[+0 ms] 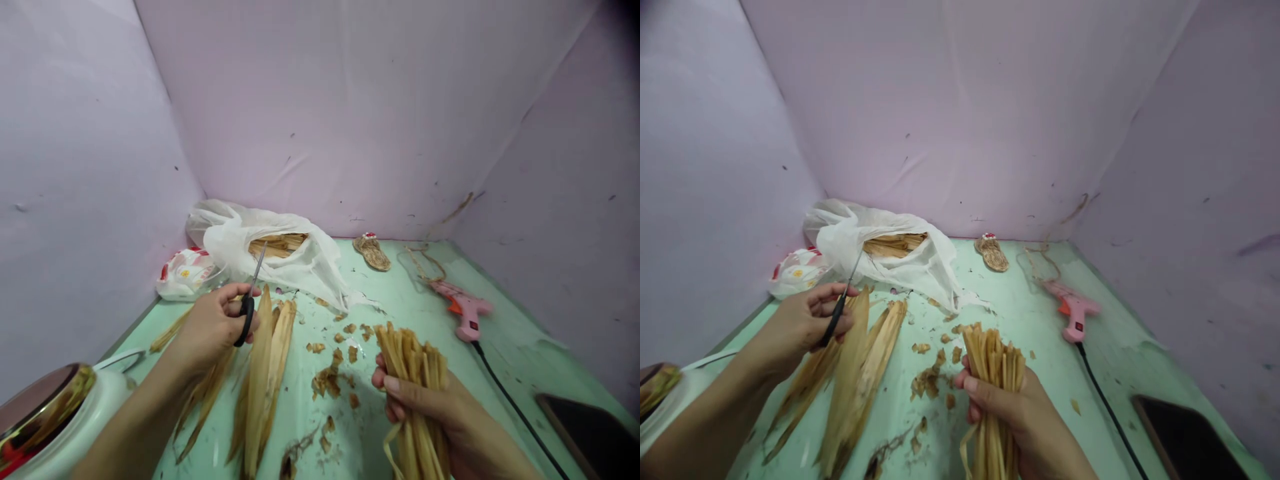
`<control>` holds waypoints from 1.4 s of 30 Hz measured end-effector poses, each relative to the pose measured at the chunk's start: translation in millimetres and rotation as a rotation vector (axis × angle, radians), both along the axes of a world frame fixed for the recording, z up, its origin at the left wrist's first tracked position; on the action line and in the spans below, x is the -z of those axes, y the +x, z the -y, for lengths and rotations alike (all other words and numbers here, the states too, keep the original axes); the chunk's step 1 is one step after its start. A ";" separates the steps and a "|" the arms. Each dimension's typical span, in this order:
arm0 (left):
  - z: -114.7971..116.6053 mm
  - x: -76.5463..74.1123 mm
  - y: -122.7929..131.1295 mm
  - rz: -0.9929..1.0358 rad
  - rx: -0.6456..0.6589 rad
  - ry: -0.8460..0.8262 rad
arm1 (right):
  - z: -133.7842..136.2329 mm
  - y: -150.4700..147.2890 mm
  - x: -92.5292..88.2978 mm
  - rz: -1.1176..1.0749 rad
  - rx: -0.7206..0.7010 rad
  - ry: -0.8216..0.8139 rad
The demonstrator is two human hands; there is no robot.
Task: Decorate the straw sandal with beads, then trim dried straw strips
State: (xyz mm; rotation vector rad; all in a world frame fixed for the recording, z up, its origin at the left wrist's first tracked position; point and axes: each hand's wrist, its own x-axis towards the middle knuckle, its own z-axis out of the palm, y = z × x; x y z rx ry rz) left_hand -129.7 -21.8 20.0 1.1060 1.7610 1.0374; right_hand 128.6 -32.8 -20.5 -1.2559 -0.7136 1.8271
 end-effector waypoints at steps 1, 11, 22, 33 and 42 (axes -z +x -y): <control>1.6 -1.6 3.6 0.045 -0.013 0.005 | 0.6 -1.7 0.8 0.006 -0.005 -0.003; 20.5 37.0 74.4 0.500 0.030 -0.068 | 6.1 -20.1 22.6 -0.047 -0.123 0.026; 17.0 29.0 61.8 0.200 0.194 0.003 | -2.1 -3.1 15.9 0.013 -0.084 0.036; 12.6 17.0 21.0 0.319 0.734 -0.382 | -9.9 22.5 4.9 0.025 0.030 -0.020; 10.8 13.9 35.2 0.274 0.713 -0.418 | -5.4 15.0 -1.3 0.134 -0.149 0.099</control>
